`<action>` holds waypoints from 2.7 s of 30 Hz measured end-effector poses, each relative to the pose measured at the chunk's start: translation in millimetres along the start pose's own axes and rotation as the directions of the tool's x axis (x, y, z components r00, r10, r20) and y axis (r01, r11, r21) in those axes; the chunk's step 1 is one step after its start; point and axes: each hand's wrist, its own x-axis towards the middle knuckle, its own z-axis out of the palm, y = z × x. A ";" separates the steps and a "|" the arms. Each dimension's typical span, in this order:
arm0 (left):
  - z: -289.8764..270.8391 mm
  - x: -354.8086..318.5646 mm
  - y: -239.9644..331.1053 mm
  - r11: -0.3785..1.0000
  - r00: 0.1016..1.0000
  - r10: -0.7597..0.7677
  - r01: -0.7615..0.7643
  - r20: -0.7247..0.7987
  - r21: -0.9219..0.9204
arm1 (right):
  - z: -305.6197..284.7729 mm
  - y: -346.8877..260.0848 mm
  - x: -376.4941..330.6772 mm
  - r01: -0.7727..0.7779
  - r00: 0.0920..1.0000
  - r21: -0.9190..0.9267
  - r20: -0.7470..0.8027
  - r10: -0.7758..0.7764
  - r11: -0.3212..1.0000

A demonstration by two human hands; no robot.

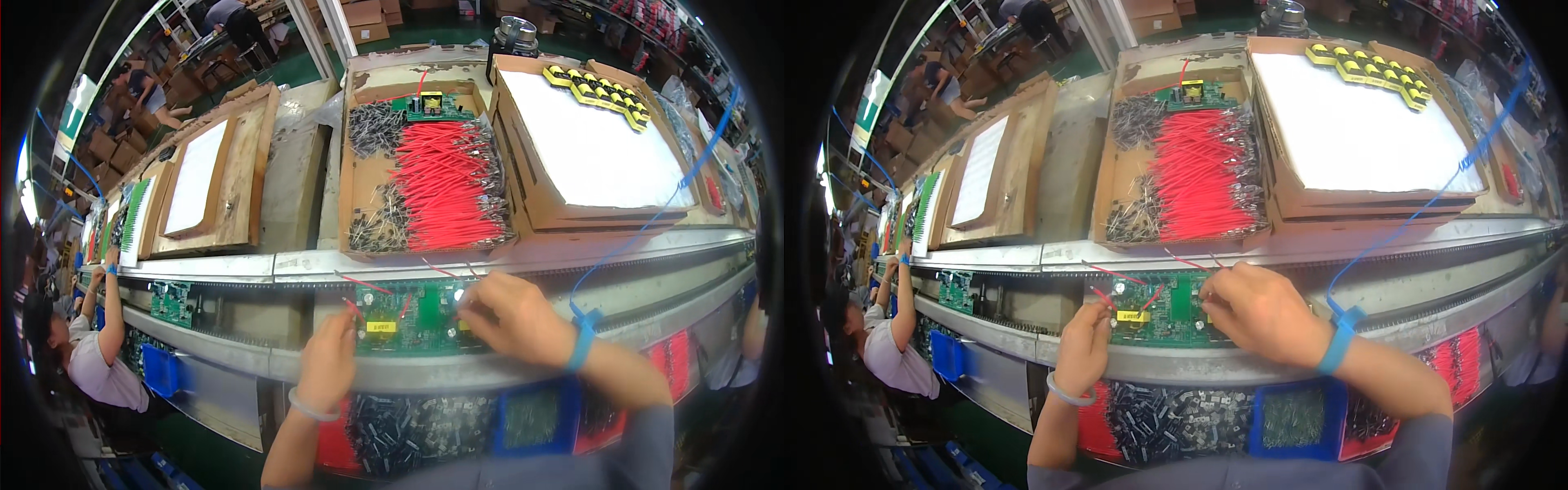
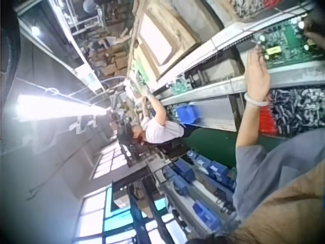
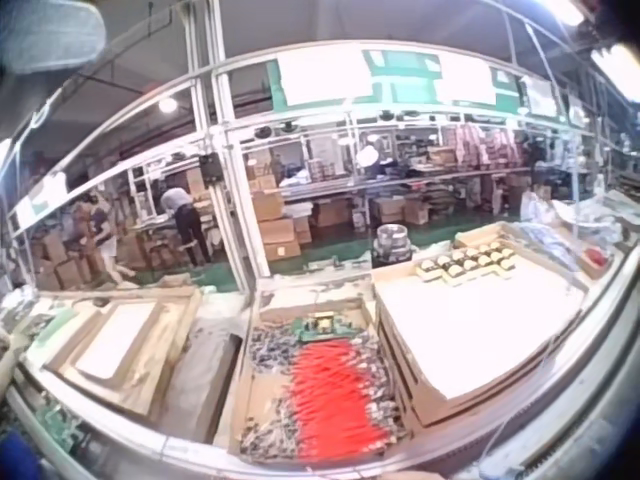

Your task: The person assembles printed circuit boards on an assembly line by picking electronic components, wires, and transformers from bins and boxes and inserting them into the boards by hand.

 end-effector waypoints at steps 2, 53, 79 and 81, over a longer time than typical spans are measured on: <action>-1.1 0.4 3.2 1.000 1.000 -0.007 0.007 0.007 0.001 | 0.5 0.5 1.7 -0.003 1.000 0.013 0.000 0.003 1.000; 52.4 -99.4 76.8 0.738 0.629 0.619 -0.670 0.470 -0.075 | -121.3 9.8 -157.2 -0.360 0.831 -0.778 -0.017 0.556 0.514; 67.2 -117.2 99.6 0.750 0.655 0.369 -0.629 0.660 0.205 | -251.9 85.2 -305.9 -0.743 0.663 -0.419 -0.574 0.481 0.522; 59.4 -122.6 98.2 0.754 0.668 0.334 -0.613 0.665 0.237 | -221.4 57.1 -307.8 -0.643 0.715 -0.380 -0.608 0.345 0.665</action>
